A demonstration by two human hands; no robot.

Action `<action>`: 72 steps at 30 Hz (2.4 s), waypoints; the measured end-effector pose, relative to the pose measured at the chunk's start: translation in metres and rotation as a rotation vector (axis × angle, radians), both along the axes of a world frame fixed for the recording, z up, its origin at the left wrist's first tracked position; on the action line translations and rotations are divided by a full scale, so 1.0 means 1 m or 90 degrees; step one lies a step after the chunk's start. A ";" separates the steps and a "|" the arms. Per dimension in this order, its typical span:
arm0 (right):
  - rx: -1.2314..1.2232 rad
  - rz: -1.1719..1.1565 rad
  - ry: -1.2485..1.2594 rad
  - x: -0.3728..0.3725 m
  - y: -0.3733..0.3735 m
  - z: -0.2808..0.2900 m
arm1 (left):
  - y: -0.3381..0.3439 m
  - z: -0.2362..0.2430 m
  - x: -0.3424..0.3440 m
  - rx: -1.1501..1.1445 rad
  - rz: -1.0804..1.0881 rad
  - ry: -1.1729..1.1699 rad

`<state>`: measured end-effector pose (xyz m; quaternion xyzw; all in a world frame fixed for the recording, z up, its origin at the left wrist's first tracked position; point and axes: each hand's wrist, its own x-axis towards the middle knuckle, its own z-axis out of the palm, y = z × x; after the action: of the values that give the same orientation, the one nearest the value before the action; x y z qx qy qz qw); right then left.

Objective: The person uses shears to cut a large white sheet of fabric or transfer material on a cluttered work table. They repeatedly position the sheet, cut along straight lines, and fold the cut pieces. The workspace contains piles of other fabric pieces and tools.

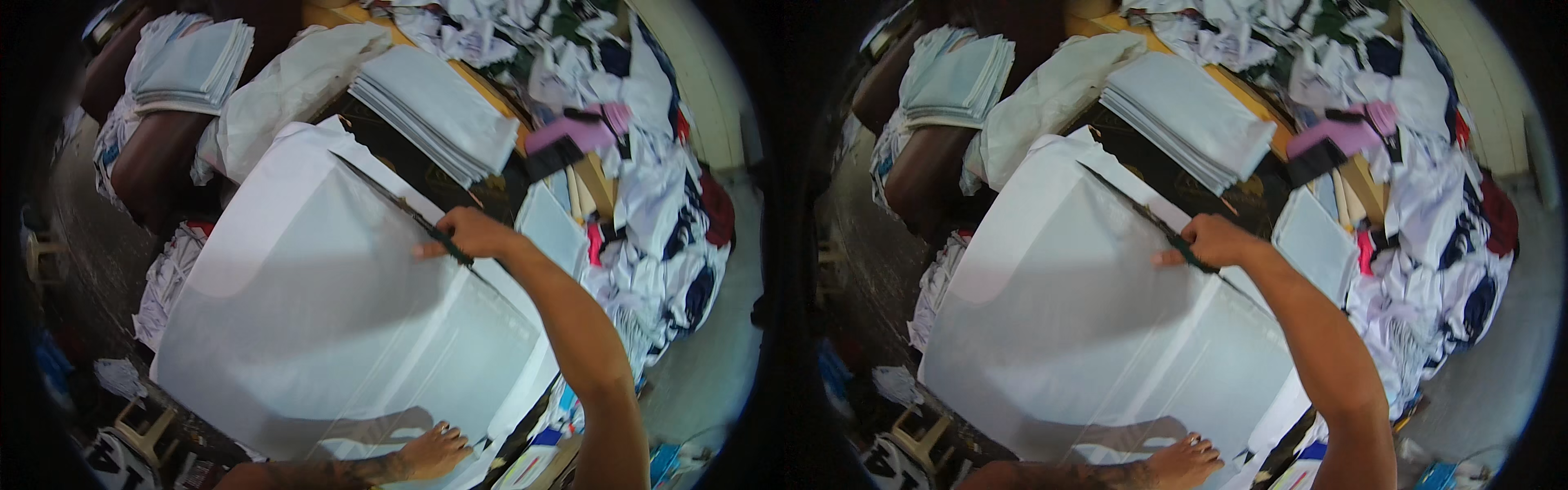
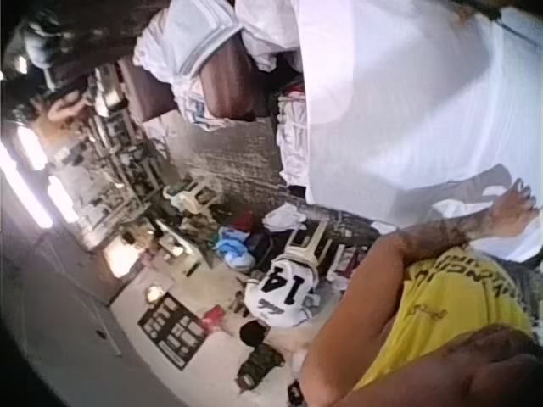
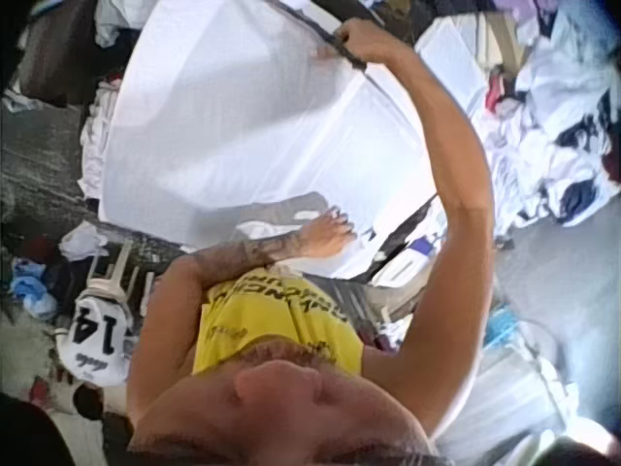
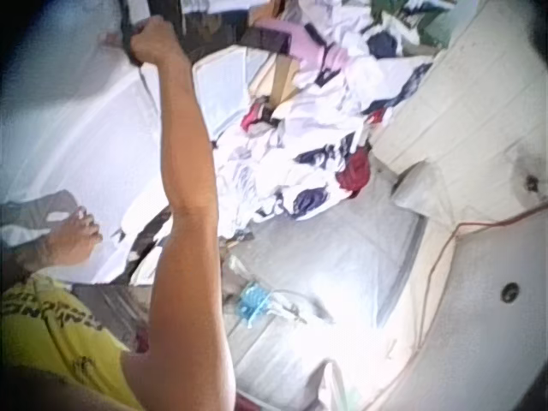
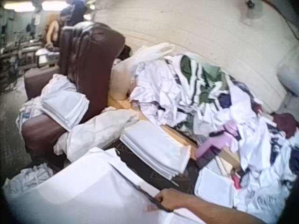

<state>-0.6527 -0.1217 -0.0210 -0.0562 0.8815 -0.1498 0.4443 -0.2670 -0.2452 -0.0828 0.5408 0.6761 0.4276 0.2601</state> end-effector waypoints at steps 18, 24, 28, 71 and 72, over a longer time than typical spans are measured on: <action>-0.156 -0.927 0.247 0.703 0.104 0.067 | 0.195 -0.016 0.031 0.031 0.269 0.269; -0.296 -0.643 0.153 0.835 0.067 0.034 | -0.152 -0.067 0.095 -0.274 1.098 0.211; -0.229 -0.544 -0.370 0.840 0.049 0.005 | -0.259 -0.088 0.165 0.289 1.034 -0.939; -0.231 -0.600 -0.148 0.608 -0.237 -0.009 | -0.405 0.062 0.058 0.663 0.580 -0.876; -0.202 -0.602 -0.157 0.628 -0.244 -0.004 | -0.399 0.056 0.035 0.375 0.682 -0.684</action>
<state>-0.0250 -0.3661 -0.0249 0.3000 0.7179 -0.4722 0.4143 -0.2318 -0.6440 -0.0268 -0.0885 0.4858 0.8555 0.1560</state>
